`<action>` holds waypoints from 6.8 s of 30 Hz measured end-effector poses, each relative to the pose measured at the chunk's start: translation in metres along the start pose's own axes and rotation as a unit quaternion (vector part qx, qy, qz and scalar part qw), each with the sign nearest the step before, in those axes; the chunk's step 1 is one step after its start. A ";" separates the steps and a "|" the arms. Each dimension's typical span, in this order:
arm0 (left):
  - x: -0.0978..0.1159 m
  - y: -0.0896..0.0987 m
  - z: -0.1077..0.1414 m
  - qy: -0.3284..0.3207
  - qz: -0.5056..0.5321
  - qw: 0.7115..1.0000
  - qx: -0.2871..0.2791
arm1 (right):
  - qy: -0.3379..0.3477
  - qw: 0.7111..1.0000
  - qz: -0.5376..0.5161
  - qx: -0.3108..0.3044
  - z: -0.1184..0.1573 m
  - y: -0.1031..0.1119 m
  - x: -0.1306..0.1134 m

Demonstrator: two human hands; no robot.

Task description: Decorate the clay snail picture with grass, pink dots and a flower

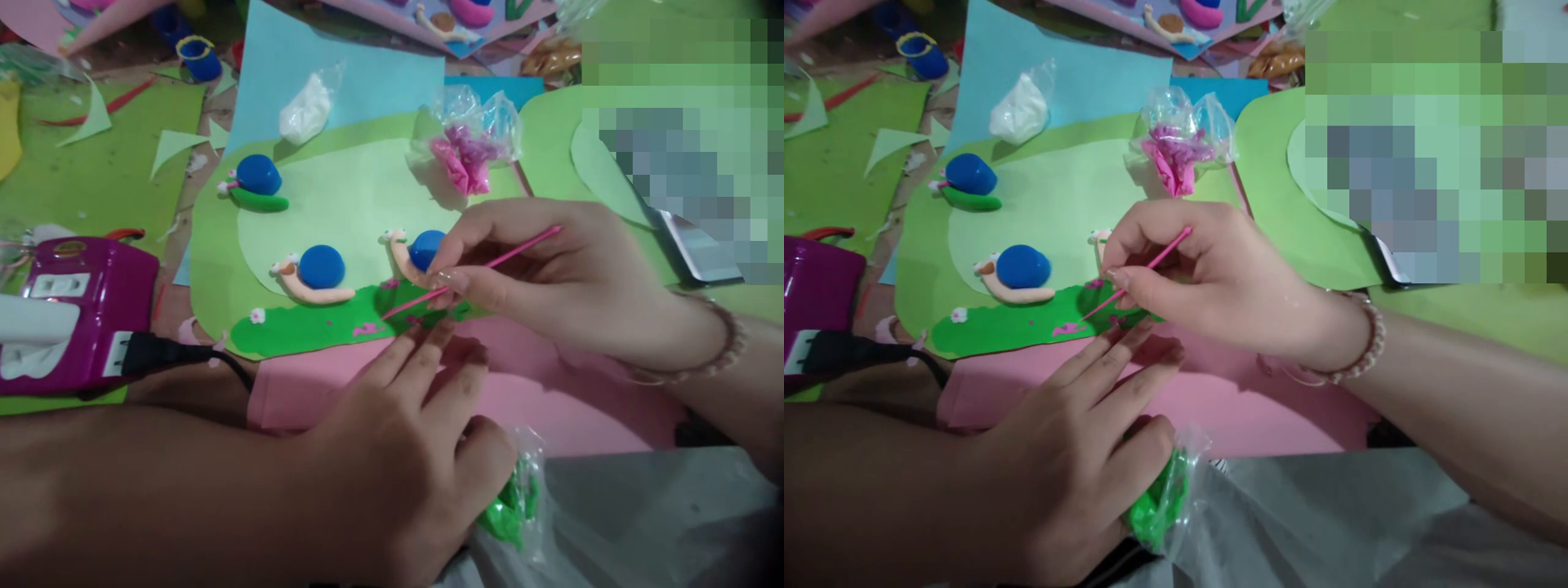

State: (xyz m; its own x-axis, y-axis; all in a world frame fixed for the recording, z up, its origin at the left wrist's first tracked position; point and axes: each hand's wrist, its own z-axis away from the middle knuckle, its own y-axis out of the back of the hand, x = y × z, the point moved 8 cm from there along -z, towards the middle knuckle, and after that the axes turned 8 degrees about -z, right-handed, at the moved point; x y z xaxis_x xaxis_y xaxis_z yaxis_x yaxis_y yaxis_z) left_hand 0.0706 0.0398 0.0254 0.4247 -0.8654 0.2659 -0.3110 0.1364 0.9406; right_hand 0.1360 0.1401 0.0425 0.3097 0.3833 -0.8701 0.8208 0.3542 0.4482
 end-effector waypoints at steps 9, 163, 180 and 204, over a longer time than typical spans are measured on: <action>0.000 -0.002 0.000 -0.006 0.005 1.000 -0.022 | 0.010 1.000 0.003 0.017 0.003 0.003 -0.004; 0.000 -0.002 -0.001 0.002 0.008 1.000 -0.023 | 0.083 0.993 0.034 -0.072 0.009 -0.006 -0.012; 0.000 -0.002 0.001 -0.028 0.003 0.999 -0.038 | 0.168 0.975 0.098 -0.106 0.012 -0.012 -0.027; 0.000 -0.001 0.001 -0.031 -0.010 0.998 -0.045 | 0.069 0.993 -0.019 -0.094 0.008 -0.014 -0.007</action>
State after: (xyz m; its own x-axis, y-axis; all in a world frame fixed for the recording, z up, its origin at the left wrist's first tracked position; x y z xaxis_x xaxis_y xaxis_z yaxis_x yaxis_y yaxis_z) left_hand 0.0702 0.0392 0.0238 0.3759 -0.8959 0.2368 -0.2245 0.1598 0.9613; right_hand 0.1258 0.1257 0.0408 0.2012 0.4745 -0.8569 0.7225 0.5189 0.4569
